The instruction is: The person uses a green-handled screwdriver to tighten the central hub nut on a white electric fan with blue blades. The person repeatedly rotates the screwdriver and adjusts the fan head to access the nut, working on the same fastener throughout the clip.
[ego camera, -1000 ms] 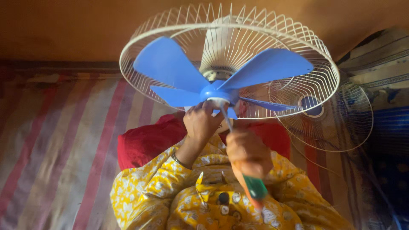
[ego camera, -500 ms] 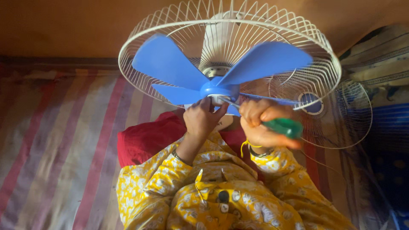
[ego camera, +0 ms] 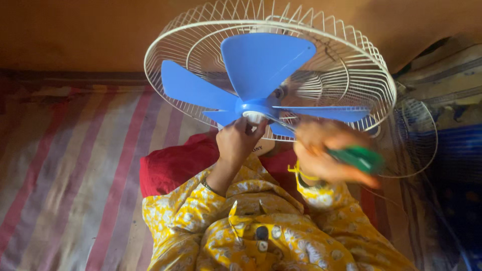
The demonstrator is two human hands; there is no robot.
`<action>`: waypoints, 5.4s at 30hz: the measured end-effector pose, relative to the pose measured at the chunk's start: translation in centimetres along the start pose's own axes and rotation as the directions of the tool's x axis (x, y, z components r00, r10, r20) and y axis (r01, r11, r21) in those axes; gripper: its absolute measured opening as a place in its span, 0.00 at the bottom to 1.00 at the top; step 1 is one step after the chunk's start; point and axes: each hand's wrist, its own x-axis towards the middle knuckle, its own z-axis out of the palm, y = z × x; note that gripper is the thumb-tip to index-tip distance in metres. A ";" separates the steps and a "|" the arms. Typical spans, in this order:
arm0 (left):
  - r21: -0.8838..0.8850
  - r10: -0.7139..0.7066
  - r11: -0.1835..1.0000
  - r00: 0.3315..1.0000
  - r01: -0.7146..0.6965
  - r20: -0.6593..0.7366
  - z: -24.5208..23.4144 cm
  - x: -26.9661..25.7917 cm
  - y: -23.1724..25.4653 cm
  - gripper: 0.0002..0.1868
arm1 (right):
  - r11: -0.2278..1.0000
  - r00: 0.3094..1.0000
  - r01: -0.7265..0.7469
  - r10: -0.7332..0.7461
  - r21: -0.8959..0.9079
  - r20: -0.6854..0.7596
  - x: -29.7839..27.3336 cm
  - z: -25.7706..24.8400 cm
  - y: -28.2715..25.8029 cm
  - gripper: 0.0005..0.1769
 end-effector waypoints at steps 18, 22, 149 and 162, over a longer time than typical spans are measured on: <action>-0.061 0.014 0.998 0.990 -0.005 0.138 -0.6 0.7 -0.7 0.25 | 0.981 0.984 0.162 -0.168 -0.107 -0.053 4.3 -0.2 -4.1 0.49; -0.128 0.013 0.992 0.985 0.009 0.170 -0.8 1.2 -0.7 0.25 | 0.969 0.979 0.185 -0.197 -0.162 -0.060 5.7 -0.2 -1.3 0.46; 0.069 0.037 0.997 0.998 -0.041 0.048 -0.1 -4.4 -1.5 0.37 | 0.388 0.898 0.337 -0.407 -0.858 0.168 -5.4 -1.9 -3.3 0.25; -0.029 0.079 0.996 0.996 -0.078 0.027 1.2 -3.8 -1.1 0.37 | 0.793 0.907 0.348 -0.152 -0.499 0.392 -7.0 -2.8 -3.4 0.25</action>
